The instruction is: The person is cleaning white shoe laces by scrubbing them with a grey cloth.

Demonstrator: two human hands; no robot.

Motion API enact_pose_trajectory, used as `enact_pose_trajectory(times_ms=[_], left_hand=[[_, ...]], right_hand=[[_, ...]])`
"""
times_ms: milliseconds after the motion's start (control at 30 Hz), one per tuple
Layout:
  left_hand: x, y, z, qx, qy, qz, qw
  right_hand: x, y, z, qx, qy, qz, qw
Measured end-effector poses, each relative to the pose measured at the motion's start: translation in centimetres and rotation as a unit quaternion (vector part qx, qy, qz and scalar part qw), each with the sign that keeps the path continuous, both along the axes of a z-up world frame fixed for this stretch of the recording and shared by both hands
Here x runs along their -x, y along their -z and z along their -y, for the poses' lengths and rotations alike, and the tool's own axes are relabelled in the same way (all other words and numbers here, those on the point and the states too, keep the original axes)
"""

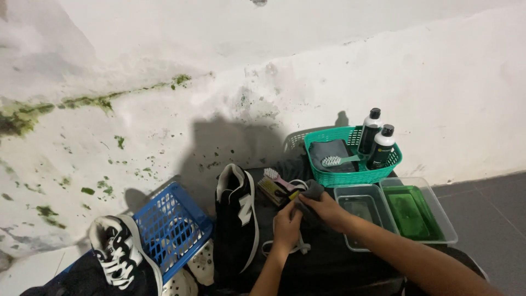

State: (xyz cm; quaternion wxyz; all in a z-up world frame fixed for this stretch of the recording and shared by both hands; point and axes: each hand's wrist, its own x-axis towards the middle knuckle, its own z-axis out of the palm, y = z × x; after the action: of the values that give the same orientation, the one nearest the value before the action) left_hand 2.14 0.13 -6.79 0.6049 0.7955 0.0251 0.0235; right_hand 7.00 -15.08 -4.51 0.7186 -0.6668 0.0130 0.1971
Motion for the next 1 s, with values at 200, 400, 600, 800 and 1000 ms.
enact_pose_trajectory(times_ms=[200, 400, 600, 800, 1000], left_hand=[[0.3, -0.6, 0.1, -0.006, 0.005, 0.003, 1.0], [0.9, -1.7, 0.4, -0.025, 0.007, 0.04, 0.999], [0.6, -1.0, 0.5, -0.043, -0.007, 0.059, 0.997], [1.0, -1.8, 0.6, -0.057, -0.012, 0.055, 0.997], [1.8, -2.6, 1.1, -0.052, 0.005, 0.068, 0.996]], right_hand=[[0.4, -2.3, -0.2, 0.026, -0.005, -0.044, 0.999], [-0.6, -0.6, 0.3, 0.028, 0.023, -0.025, 0.999], [-0.6, -1.3, 0.3, 0.029, 0.02, -0.022, 0.999], [-0.4, -1.9, 0.1, 0.039, 0.037, -0.029, 0.998], [-0.8, -1.8, 0.5, 0.023, 0.046, -0.007, 0.999]])
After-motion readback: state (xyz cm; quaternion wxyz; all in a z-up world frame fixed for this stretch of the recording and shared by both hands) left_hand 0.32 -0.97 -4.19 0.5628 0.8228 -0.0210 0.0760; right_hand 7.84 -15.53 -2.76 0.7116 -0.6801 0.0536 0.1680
